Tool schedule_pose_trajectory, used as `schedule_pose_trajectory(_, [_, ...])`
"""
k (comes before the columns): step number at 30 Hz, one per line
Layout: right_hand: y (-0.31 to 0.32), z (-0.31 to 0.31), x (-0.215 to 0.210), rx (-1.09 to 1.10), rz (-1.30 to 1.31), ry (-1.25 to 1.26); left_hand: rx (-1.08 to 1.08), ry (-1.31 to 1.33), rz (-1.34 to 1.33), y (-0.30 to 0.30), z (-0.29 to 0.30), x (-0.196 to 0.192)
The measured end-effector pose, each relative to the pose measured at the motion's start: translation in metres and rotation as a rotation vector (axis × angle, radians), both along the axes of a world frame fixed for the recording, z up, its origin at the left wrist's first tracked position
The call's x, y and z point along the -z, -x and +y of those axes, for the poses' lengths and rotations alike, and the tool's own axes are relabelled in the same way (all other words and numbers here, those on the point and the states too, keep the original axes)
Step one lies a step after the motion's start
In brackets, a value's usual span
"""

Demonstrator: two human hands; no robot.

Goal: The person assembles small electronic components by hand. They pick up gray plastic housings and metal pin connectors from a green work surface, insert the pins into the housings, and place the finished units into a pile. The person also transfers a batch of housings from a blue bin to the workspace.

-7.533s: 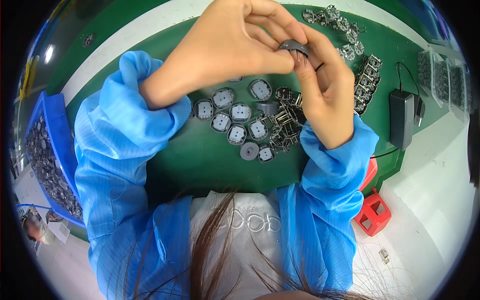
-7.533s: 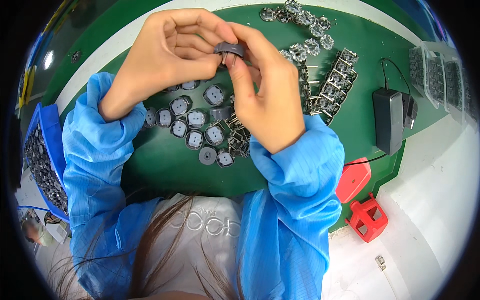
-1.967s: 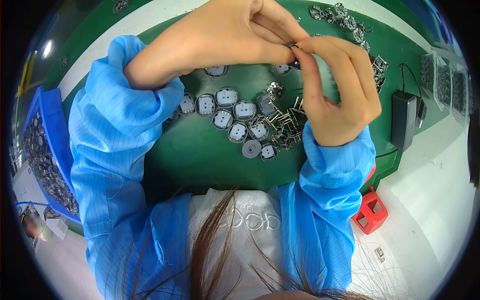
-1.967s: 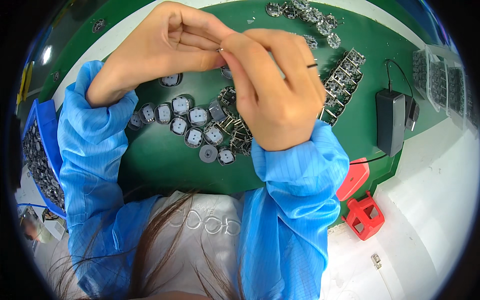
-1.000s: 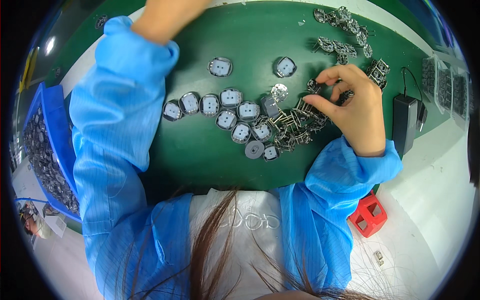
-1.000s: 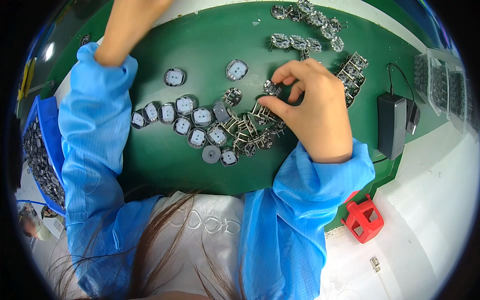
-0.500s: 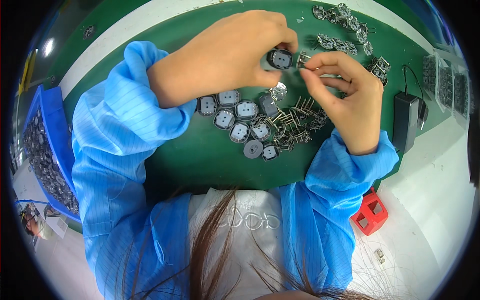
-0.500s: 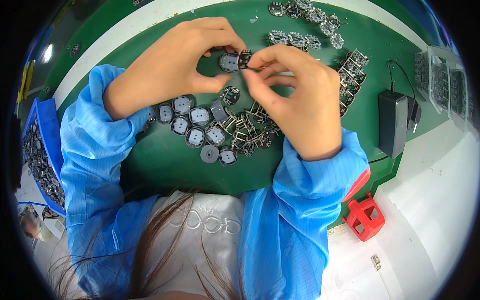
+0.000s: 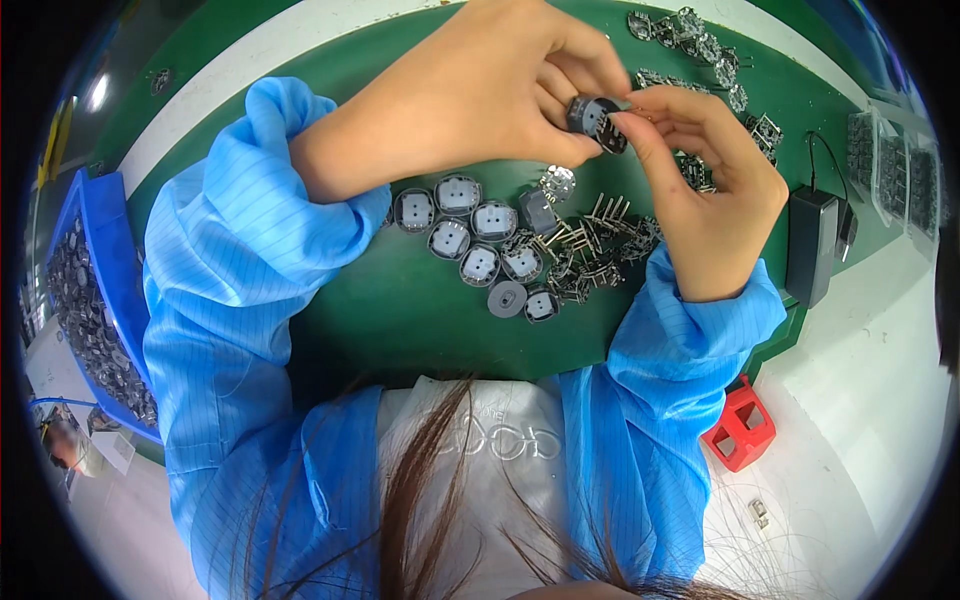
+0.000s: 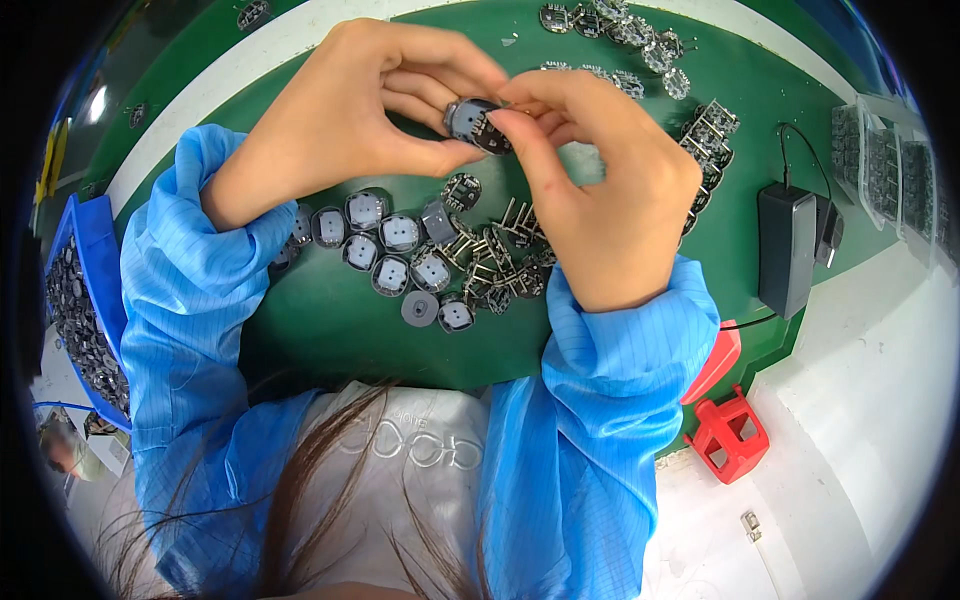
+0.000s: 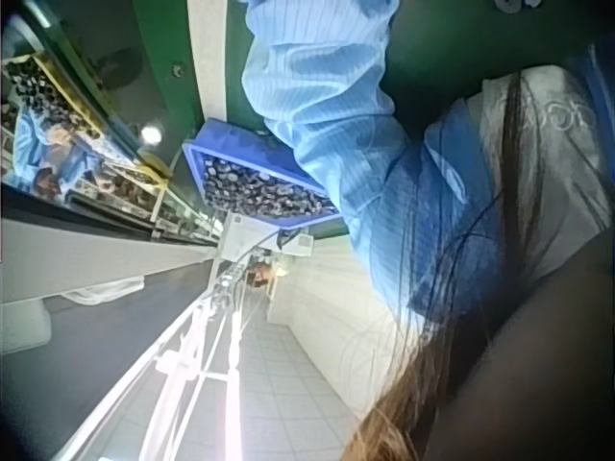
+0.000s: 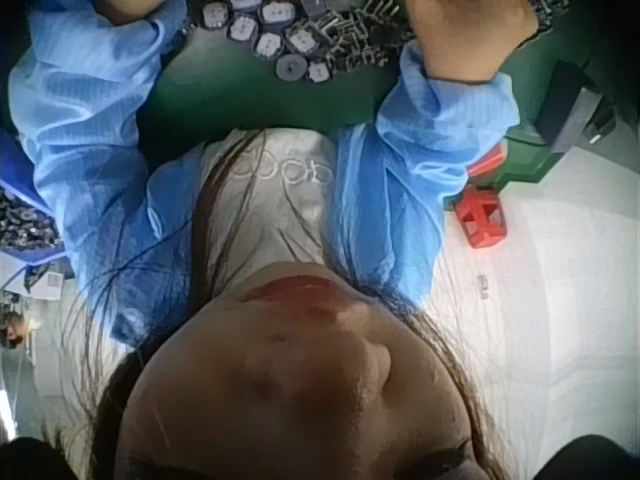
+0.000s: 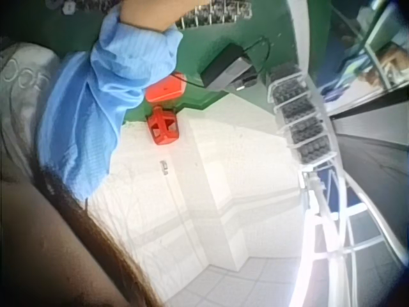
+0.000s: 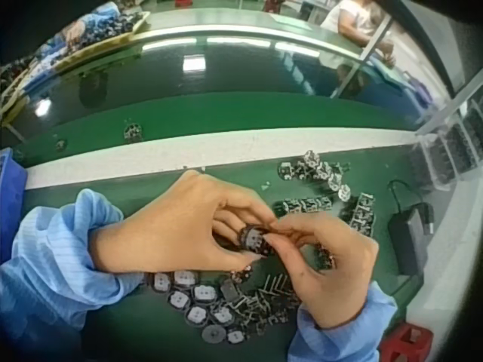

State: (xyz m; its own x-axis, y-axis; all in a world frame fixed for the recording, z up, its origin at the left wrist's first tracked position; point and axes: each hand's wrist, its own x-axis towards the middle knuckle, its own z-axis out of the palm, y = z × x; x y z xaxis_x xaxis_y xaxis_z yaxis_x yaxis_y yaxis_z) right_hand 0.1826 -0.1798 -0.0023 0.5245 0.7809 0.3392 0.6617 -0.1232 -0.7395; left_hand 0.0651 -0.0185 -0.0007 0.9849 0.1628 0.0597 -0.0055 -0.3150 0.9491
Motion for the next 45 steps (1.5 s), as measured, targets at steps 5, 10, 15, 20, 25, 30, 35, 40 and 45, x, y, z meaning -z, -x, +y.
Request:
schedule_pose_trajectory(5, [0.003, -0.001, -0.003, -0.011, -0.111, -0.091, 0.036, 0.361, 0.179, -0.004, 0.008, -0.013])
schedule_pose_trajectory(10, [0.005, 0.001, -0.003, -0.014, -0.229, -0.078, 0.066, 0.388, 0.220, -0.005, 0.007, -0.002])
schedule_pose_trajectory(15, [0.003, 0.004, 0.007, 0.044, -0.184, -0.171, 0.024, 0.388, 0.177, -0.005, 0.006, 0.001])
schedule_pose_trajectory(20, [0.004, 0.005, 0.001, -0.046, -0.379, -0.172, 0.051, 0.373, 0.194, -0.001, 0.007, -0.009])
schedule_pose_trajectory(25, [0.006, 0.009, 0.000, -0.094, -0.370, -0.129, 0.054, 0.505, 0.217, -0.004, 0.014, -0.002])
schedule_pose_trajectory(30, [0.014, 0.004, 0.014, -0.267, 0.445, -0.081, -0.012, 0.419, 0.122, 0.000, 0.013, -0.007])
schedule_pose_trajectory(35, [0.013, 0.004, 0.014, -0.206, 0.663, -0.161, -0.012, 0.362, 0.092, 0.001, 0.012, -0.012])
schedule_pose_trajectory(40, [0.015, 0.006, 0.012, -0.140, 0.754, -0.172, -0.078, 0.189, 0.010, 0.004, -0.001, -0.017])
schedule_pose_trajectory(45, [0.000, 0.003, 0.007, -0.174, 0.421, 0.237, -0.176, 0.016, 0.160, -0.005, 0.051, -0.016])
